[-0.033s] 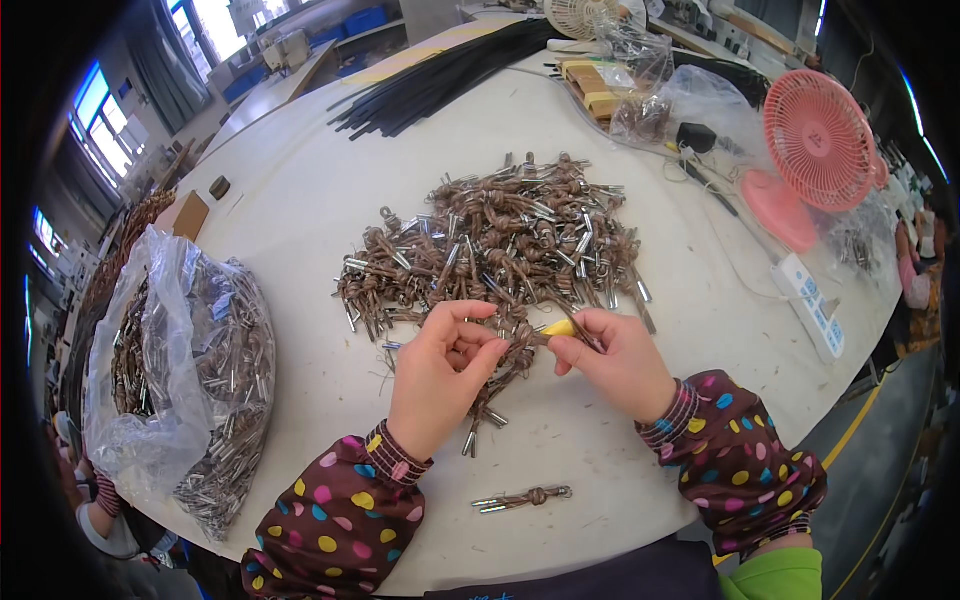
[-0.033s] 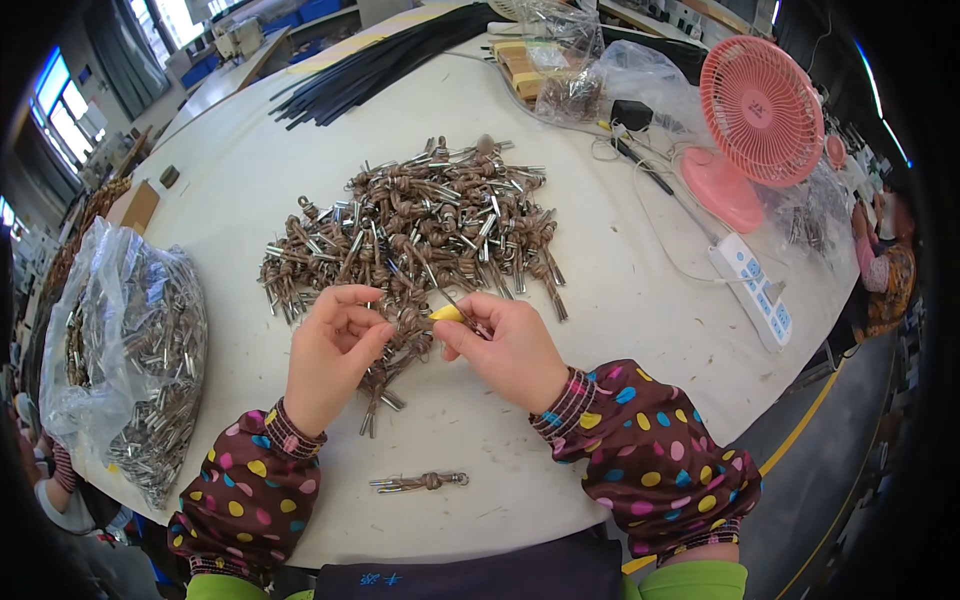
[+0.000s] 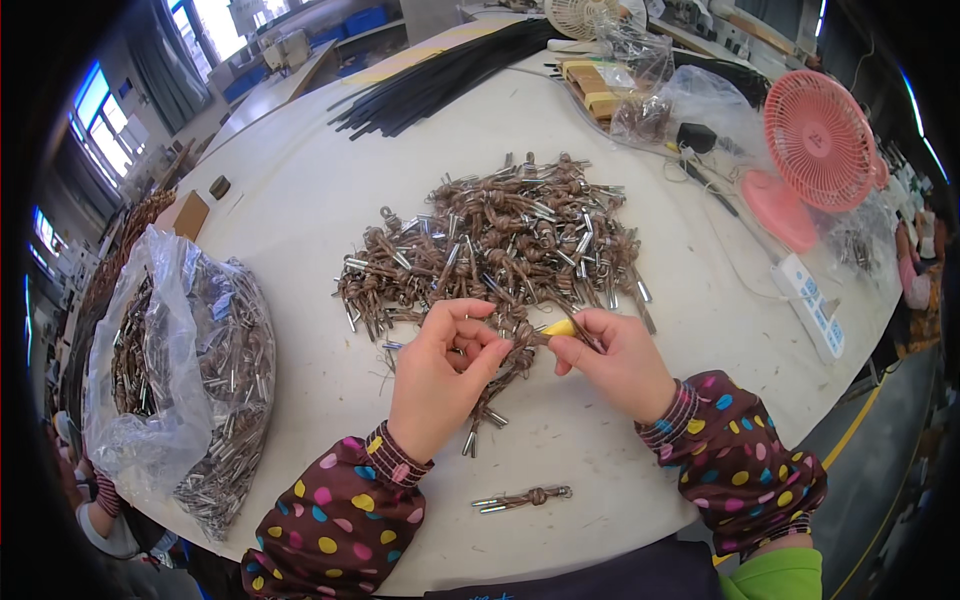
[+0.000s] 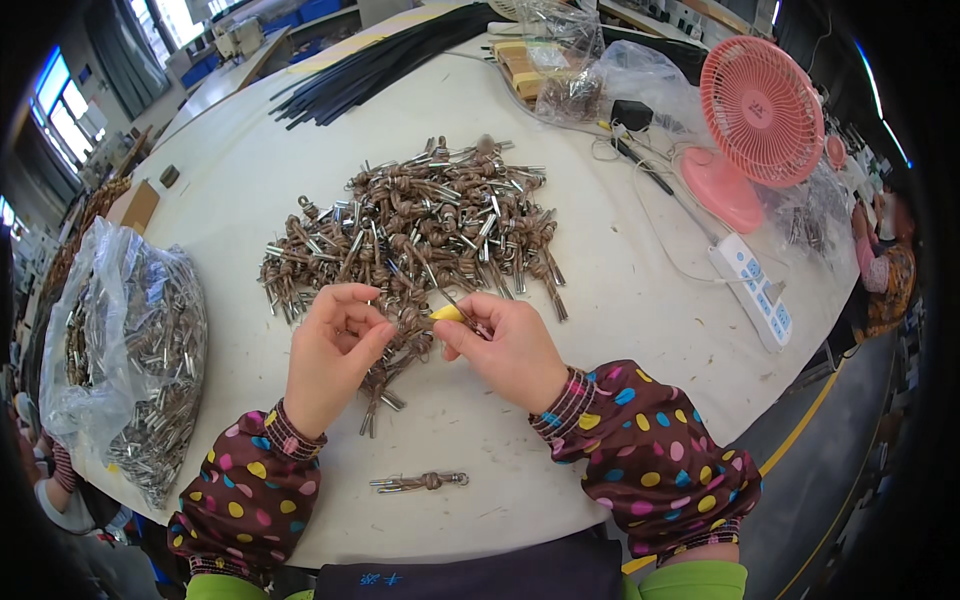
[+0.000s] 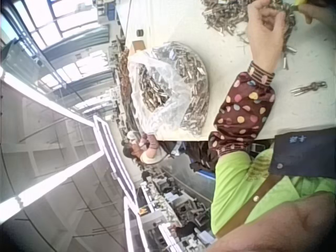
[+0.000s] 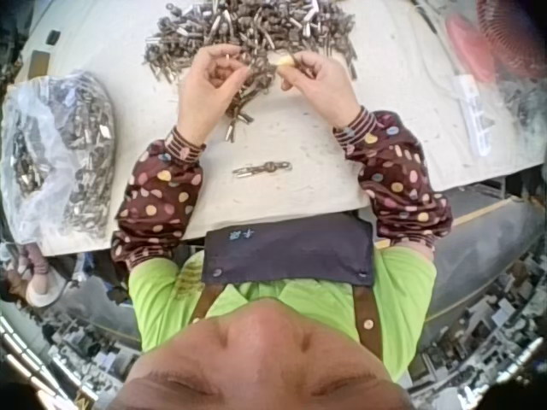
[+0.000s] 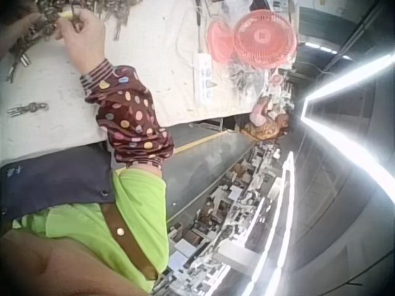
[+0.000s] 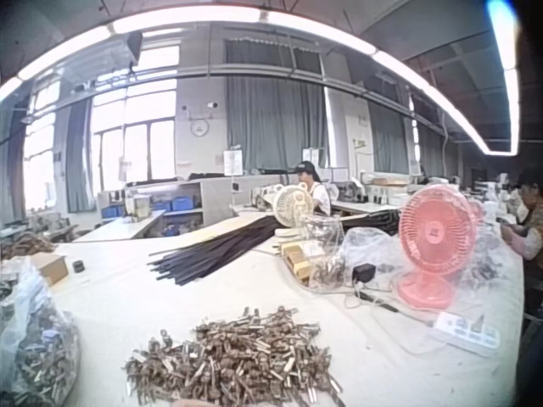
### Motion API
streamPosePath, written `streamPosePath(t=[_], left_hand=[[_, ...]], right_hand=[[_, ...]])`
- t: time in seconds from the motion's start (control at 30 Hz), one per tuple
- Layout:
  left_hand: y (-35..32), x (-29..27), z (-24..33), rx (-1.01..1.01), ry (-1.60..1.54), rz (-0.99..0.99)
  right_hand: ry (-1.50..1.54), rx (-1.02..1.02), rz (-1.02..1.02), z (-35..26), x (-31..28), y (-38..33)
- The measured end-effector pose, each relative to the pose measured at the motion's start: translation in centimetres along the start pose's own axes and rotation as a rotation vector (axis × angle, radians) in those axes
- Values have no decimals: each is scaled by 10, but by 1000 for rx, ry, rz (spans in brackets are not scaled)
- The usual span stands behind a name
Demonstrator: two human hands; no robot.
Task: Assembling small cords onto metal zipper pulls by hand.
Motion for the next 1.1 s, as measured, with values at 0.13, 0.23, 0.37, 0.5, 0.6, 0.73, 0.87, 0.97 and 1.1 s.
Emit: streamPosePath(t=[0.13,0.23,0.37,0.5,0.6,0.73,0.87,0.97,1.1], left_hand=[[0,-1,4,17,80,33],[0,5,-9,-210,-164,-25],[-1,3,-6,-2,-57,34],[-7,2,20,414,497,96],[-10,1,29,619,610,163],[-13,0,34,676,689,166],[-9,1,34,655,652,183],[-9,0,20,511,478,146],[-7,2,9,472,390,81]], right_hand=[[-41,10,18,-3,2,-2],[-113,24,22,-2,1,-3],[28,48,-17,-1,5,-2],[60,74,-63,4,5,-1],[130,235,-89,4,6,-4],[293,384,-162,12,9,-6],[447,479,-279,19,15,-8],[440,488,-303,15,18,-8],[189,358,-309,15,12,-1]])
Point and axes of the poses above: each hand's wrist, its own y-axis towards the middle knuckle, its own x-axis out of the palm, z = x × y, the point moved 6 cm from there along y, towards the middle knuckle, and after that the axes turned 4 degrees about x, right-handed, at the moved point
